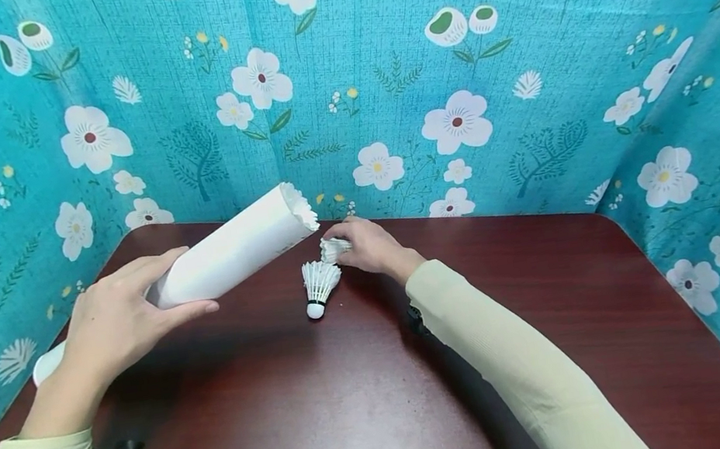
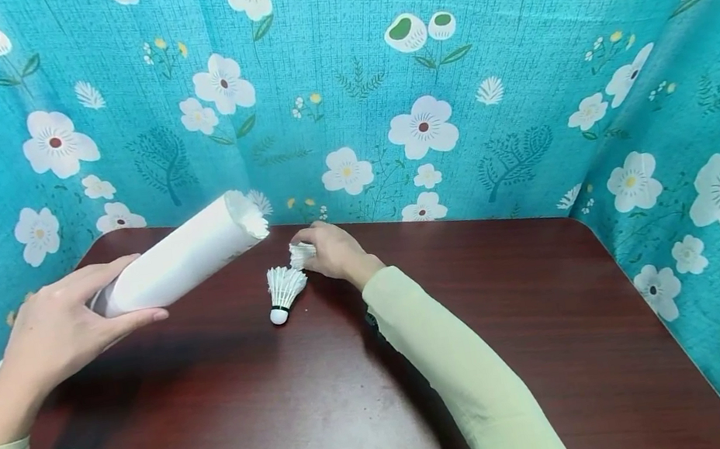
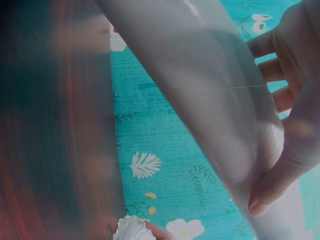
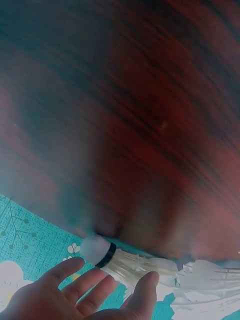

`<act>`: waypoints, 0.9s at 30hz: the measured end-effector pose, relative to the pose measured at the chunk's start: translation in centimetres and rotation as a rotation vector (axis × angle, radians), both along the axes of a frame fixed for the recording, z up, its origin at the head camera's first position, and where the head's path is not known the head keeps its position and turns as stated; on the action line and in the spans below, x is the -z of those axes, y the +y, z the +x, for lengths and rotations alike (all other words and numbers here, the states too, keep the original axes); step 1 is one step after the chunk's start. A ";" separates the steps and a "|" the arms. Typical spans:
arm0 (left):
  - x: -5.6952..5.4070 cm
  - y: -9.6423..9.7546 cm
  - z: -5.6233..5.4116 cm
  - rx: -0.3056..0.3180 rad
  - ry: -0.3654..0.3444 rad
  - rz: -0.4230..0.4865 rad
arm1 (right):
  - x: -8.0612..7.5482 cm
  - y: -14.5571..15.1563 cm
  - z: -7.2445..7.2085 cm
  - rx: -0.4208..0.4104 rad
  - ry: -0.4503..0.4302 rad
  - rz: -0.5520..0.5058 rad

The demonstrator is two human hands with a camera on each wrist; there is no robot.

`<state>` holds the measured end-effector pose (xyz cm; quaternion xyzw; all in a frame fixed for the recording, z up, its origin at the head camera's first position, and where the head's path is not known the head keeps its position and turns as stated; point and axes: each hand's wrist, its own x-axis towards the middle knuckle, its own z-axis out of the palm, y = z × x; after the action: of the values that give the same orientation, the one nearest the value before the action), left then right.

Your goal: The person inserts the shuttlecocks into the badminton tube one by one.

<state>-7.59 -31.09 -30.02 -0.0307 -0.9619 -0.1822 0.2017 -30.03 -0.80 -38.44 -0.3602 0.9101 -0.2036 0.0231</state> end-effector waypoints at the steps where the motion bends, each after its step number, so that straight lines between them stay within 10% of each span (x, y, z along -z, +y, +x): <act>1: 0.0 0.0 0.0 0.001 0.000 -0.001 | 0.1 0.0 0.0 0.004 -0.009 0.002; 27: 0.5 0.9 -0.8 0.023 0.030 -0.024 | -0.1 3.2 0.4 0.036 0.042 -0.104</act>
<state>-8.34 -30.19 -30.57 -0.0471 -0.9605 -0.1723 0.2134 -29.58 2.42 -38.30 -0.3485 0.9049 -0.2436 -0.0185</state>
